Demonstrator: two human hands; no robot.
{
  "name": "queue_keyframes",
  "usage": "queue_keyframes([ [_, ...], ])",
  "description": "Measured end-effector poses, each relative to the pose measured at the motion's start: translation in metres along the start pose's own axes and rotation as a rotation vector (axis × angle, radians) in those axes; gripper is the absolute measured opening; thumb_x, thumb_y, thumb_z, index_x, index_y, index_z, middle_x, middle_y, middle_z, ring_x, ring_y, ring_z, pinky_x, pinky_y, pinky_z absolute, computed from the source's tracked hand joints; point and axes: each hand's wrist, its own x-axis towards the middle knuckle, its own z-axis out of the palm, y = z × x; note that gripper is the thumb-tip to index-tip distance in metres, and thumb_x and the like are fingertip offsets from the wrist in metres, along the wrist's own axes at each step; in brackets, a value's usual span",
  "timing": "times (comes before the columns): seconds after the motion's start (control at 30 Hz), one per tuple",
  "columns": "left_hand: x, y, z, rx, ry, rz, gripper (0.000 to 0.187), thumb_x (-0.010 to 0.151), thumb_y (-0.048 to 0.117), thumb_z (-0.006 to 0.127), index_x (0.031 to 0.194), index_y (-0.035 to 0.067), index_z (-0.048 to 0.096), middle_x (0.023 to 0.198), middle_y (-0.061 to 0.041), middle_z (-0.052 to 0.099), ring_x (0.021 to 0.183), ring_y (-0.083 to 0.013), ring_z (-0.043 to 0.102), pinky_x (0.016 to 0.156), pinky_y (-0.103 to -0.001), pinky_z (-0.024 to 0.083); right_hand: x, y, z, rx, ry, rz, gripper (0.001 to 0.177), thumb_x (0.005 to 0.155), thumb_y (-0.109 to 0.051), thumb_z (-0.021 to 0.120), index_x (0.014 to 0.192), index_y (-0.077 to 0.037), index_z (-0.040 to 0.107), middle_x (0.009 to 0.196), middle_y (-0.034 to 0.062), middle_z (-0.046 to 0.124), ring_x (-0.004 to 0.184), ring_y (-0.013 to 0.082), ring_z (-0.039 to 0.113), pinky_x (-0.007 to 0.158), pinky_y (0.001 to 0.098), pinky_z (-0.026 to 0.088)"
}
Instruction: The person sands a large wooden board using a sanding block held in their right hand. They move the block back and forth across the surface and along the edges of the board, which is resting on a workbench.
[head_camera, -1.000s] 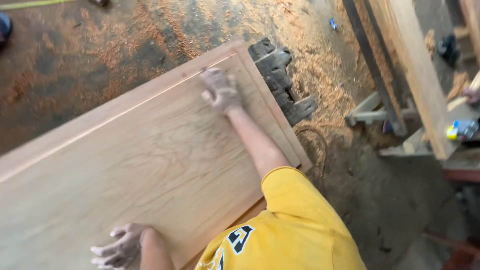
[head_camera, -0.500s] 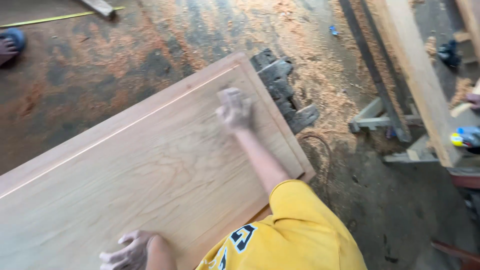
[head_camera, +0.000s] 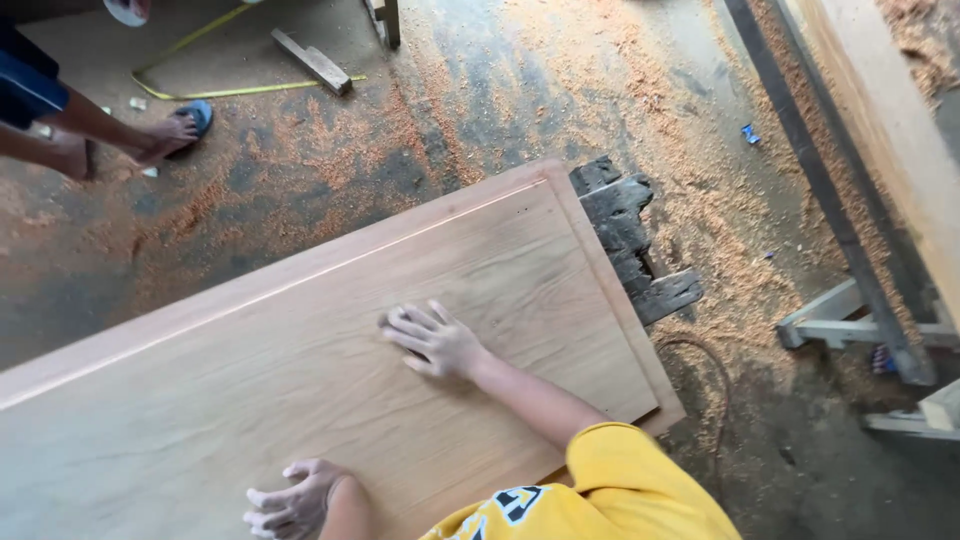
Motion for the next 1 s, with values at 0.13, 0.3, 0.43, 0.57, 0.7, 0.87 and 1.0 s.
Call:
queue_keyframes([
  [0.13,0.003,-0.003,0.007,0.003,0.025,0.026,0.047,0.089,0.028,0.070,0.132,0.009,0.062,0.138,-0.023,0.056,0.123,-0.0461,0.050,0.095,-0.063,0.041,-0.067,0.068,-0.056,-0.042,0.130,0.298,0.057,0.084,-0.036,0.064,0.140,-0.025,0.060,0.147,0.0026,0.057,0.142,0.0240,0.048,0.111,0.0508,0.035],
  [0.3,-0.002,-0.010,0.021,0.016,0.083,-0.009,0.048,0.086,0.033,0.066,0.130,0.015,0.062,0.136,-0.020,0.057,0.125,-0.0433,0.051,0.095,-0.059,0.038,-0.143,0.159,-0.028,-0.519,0.299,1.152,0.060,0.100,-0.046,0.050,0.152,-0.017,0.051,0.153,0.0098,0.053,0.140,0.0281,0.048,0.101,0.0568,0.040],
  [0.43,-0.006,-0.007,0.017,-0.005,0.076,-0.025,0.046,0.087,0.031,0.069,0.129,0.014,0.062,0.138,-0.021,0.054,0.122,-0.0451,0.053,0.096,-0.061,0.038,-0.116,0.093,-0.021,-0.546,0.384,0.816,0.056,0.093,-0.033,0.062,0.146,-0.014,0.056,0.149,0.0150,0.056,0.140,0.0384,0.050,0.112,0.0666,0.035],
  [0.57,-0.006,-0.011,0.012,-0.045,0.015,-0.070,0.046,0.086,0.026,0.072,0.129,0.015,0.060,0.138,-0.022,0.054,0.124,-0.0470,0.052,0.099,-0.061,0.036,-0.179,0.057,-0.063,-0.179,0.040,0.391,0.059,0.101,-0.046,0.048,0.158,-0.032,0.042,0.166,-0.0076,0.035,0.156,0.0135,0.026,0.124,0.0528,0.013],
  [0.7,-0.004,-0.015,0.016,-0.049,0.041,-0.047,0.045,0.086,0.025,0.075,0.128,0.015,0.062,0.138,-0.023,0.055,0.123,-0.0495,0.051,0.098,-0.063,0.036,-0.275,0.115,-0.103,-0.369,0.244,0.609,0.066,0.090,-0.034,0.061,0.152,-0.015,0.051,0.153,0.0108,0.055,0.139,0.0252,0.054,0.105,0.0469,0.040],
  [0.87,-0.005,-0.012,0.021,-0.023,0.030,-0.099,0.044,0.087,0.029,0.073,0.129,0.023,0.062,0.139,-0.016,0.056,0.125,-0.0417,0.054,0.102,-0.057,0.041,-0.264,0.100,-0.098,-0.458,0.214,0.915,0.066,0.093,-0.021,0.054,0.156,-0.011,0.040,0.154,0.0142,0.052,0.135,0.0313,0.050,0.104,0.0474,0.039],
  [1.0,-0.008,-0.011,0.017,-0.044,-0.036,-0.143,0.044,0.092,0.028,0.073,0.135,0.023,0.061,0.143,-0.018,0.056,0.128,-0.0455,0.054,0.105,-0.060,0.039,-0.222,0.019,-0.052,-0.362,0.027,0.573,0.073,0.096,-0.044,0.058,0.160,-0.016,0.036,0.163,0.0153,0.037,0.150,0.0432,0.035,0.117,0.0703,0.028],
])
